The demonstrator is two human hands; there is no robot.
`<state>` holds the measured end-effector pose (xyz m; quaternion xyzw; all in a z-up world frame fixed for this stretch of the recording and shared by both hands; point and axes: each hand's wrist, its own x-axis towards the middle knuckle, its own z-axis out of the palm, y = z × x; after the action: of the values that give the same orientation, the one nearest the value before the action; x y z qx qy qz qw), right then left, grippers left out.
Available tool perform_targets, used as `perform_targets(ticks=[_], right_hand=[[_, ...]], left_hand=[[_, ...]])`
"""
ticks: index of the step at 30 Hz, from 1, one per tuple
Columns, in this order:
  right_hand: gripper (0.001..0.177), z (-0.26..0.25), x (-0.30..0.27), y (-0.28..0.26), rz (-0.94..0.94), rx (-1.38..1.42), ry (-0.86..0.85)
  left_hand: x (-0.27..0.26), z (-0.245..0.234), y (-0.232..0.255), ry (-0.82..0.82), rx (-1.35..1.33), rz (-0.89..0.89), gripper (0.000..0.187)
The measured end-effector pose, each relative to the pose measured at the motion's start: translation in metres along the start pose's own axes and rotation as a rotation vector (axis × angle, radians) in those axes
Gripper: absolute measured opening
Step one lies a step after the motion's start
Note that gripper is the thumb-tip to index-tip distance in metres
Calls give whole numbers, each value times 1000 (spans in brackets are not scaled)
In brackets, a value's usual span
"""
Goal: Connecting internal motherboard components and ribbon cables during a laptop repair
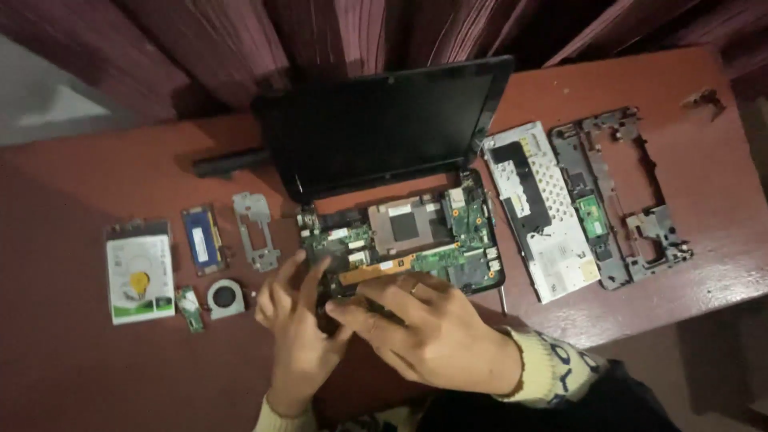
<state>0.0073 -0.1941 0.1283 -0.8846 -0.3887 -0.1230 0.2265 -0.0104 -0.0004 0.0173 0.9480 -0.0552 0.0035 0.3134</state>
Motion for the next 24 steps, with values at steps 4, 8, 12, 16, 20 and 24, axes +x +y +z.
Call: perform_targets(ticks=[4,8,12,16,20,24], right_hand=[[26,-2,5,4,-6,105,88],[23,12,-2,6,-19,232,204],[23,25,-6,6,2,293,288],[24,24,-5,9,-56,307,315],[31,26,-9,15,-129,348,277],[17,30,-8,17,-126,419,301]], left_hand=[[21,-14,-14,57,176,56,46],[35,-10,-16,-143,210,-52,22],[37,-12,-16,18,198,61,12],[45,-20,-15,55,59,148,8],[52,-53,5,19,35,267,42],[53,-67,18,-580,-719,214,63]])
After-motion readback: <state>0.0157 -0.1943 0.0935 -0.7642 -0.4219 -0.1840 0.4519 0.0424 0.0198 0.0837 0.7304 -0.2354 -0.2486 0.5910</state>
